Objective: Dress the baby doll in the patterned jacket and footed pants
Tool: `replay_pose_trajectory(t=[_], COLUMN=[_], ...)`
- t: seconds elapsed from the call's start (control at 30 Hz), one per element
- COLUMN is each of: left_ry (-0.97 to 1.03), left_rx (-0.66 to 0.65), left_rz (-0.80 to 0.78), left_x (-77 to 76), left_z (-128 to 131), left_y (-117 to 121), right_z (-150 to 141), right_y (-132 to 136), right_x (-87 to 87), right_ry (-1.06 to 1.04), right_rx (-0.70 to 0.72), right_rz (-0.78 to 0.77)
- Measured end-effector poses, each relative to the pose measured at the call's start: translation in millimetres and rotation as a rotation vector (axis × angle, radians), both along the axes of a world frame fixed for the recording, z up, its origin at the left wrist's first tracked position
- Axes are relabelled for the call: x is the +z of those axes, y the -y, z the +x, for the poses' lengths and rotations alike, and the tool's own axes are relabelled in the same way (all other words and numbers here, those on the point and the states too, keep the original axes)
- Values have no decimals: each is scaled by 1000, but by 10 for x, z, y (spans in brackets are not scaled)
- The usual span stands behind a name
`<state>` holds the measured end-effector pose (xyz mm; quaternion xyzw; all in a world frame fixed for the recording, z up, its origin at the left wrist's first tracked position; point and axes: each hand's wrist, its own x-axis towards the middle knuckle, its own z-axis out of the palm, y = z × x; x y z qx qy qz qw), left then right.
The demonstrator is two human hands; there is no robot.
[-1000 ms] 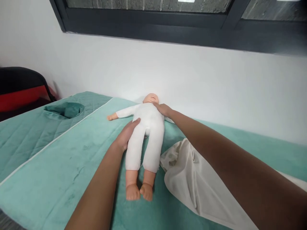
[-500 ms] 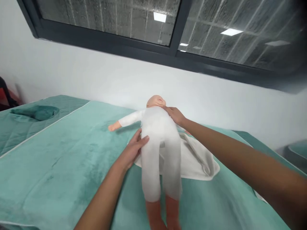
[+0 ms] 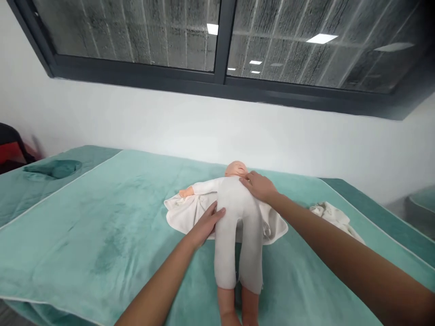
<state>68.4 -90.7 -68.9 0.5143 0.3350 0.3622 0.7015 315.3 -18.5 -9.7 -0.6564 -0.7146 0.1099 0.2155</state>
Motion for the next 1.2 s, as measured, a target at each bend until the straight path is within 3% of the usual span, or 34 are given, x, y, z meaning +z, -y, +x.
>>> replay_pose_trajectory(t=[0.13, 0.23, 0.33, 0.4, 0.53, 0.63, 0.77, 0.9, 1.0, 1.07, 1.2], left_ry=[-441, -754, -876, -936, -1235, -1405, -1276, -906, -666, -558, -391], left_rx=[143, 237, 204, 297, 642, 693, 723, 897, 955, 924, 659], left_rz=[340, 701, 990, 1100, 1010, 811, 590, 531, 483, 482, 542], left_x=[-64, -197, -320, -345, -252, -169, -139, -125, -69, -6, 106], left_z=[-176, -252, -280, -305, -413, -522, -637, -702, -668, -556, -206], left_y=[-226, -359, -384, -400, -601, -830, -967, -931, -877, -827, -708], right_z=[-450, -954, -1326, -1397, -1205, -1044, -1007, -1042, -1125, -1232, -1446], right_y=[-161, -384, -576, -632, -546, -414, -324, -322, -335, -358, -411], right_x=[92, 39, -102, -178, -169, -80, -8, -6, -56, -109, -170], right_ry=[278, 368, 394, 401, 173, -52, -52, 58, 245, 397, 517], right_rx=[213, 443, 534, 555, 450, 369, 404, 381, 318, 285, 261], right_rz=[144, 31, -34, -55, 29, 42, -39, -58, -56, -14, 25])
